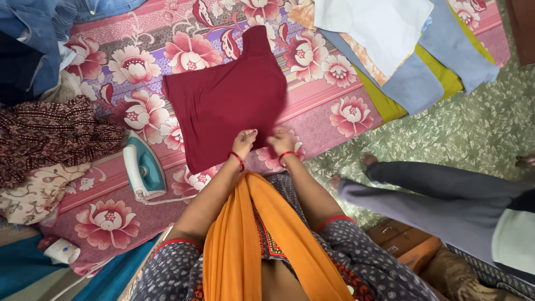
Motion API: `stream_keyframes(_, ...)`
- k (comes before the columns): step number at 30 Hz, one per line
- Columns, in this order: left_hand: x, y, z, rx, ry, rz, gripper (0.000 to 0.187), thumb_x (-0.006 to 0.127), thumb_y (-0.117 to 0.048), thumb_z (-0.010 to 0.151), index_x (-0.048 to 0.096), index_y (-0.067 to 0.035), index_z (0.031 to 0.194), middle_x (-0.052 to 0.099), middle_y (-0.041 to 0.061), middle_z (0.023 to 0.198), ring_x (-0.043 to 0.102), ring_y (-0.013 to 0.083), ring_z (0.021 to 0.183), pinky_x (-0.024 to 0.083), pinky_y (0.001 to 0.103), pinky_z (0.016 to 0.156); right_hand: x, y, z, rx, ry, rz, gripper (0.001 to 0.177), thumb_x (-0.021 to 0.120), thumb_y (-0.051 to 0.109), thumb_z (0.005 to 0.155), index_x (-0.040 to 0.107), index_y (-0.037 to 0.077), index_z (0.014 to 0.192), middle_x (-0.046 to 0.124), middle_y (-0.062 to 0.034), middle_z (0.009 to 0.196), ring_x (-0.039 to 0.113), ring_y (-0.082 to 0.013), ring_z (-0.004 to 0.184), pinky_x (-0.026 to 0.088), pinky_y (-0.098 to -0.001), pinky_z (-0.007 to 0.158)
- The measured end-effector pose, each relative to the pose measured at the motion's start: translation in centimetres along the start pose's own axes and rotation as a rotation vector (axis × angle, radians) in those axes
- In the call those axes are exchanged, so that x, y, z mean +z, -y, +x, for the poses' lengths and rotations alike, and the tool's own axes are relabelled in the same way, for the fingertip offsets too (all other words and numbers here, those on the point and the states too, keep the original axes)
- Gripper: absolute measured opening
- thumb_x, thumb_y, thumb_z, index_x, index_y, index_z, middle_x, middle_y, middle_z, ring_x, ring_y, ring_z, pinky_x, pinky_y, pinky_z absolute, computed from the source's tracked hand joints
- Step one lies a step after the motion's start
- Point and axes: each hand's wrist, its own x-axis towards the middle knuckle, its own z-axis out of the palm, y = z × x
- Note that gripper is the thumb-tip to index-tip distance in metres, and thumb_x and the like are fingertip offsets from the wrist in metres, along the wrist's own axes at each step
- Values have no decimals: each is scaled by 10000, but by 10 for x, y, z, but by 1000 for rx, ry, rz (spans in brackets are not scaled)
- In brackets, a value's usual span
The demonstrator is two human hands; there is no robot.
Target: The person irons a maroon t-shirt, a floral patterned cloth, and a pair of dark blue shorts on a bed. They use a handheld electric iron to smooth each item, flipping the t-shirt over to iron the other side before moving to the next item.
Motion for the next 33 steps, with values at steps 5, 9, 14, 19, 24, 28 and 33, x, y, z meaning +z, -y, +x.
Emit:
stream_keyframes(5, -4, -34, -4, 81, -141, -50, 140, 659, -150, 933, 632, -25, 877, 670, 45, 775, 625, 139, 675, 527, 334, 597, 23, 59, -15, -67, 789, 504, 395, 730, 0, 855, 629, 34, 1235, 658, -85, 1116, 651, -136, 997, 549, -293, 868)
stream_keyframes(9, -23, -105, -35, 248, -228, 507, 318, 680, -247, 1015, 582, 19, 871, 611, 194, 762, 588, 296, 656, 484, 462, 624, -17, 116, 9, 246, 513, 408, 279, 619, 241, 963, 699, 57, 1158, 769, -105, 994, 727, -184, 824, 629, -321, 732)
stream_keyframes(14, 26, -194, -110, 275, 263, 1138, 369, 566, -288, 961, 537, -29, 1223, 680, 314, 907, 651, 508, 871, 491, 597, 766, -15, 127, 27, 664, 596, 680, 472, 487, 487, 999, 671, 70, 1124, 754, -87, 944, 708, -189, 784, 612, -341, 691)
stream_keyframes(19, 79, -249, -167, 365, 466, 1216, 433, 520, -294, 978, 546, -113, 1371, 719, 246, 997, 684, 446, 943, 517, 559, 835, 15, 100, 43, 606, 356, 852, 427, 502, 420, 1009, 671, 53, 1147, 738, -89, 996, 693, -198, 847, 598, -352, 756)
stream_keyframes(24, 121, -274, -174, 330, 462, 1264, 482, 482, -312, 1012, 490, -167, 1472, 721, 229, 972, 691, 428, 911, 518, 554, 829, -23, 78, 80, 453, 105, 867, 385, 517, 354, 1019, 672, 37, 1170, 721, -91, 1047, 678, -207, 909, 583, -364, 820)
stream_keyframes(28, 169, -279, -157, 431, 507, 1218, 519, 486, -324, 1006, 458, -223, 1514, 729, 220, 929, 694, 423, 887, 523, 549, 813, -98, 58, 123, 278, -101, 883, 353, 529, 301, 1026, 672, 23, 1189, 708, -93, 1088, 666, -214, 960, 572, -373, 872)
stream_keyframes(33, 274, -282, -130, 349, 591, 1251, 585, 457, -395, 1026, 305, -342, 1589, 724, 220, 890, 692, 427, 832, 525, 552, 777, -282, 36, 196, -107, -352, 838, 316, 544, 235, 1036, 673, 7, 1213, 692, -94, 1139, 651, -223, 1022, 557, -385, 937)
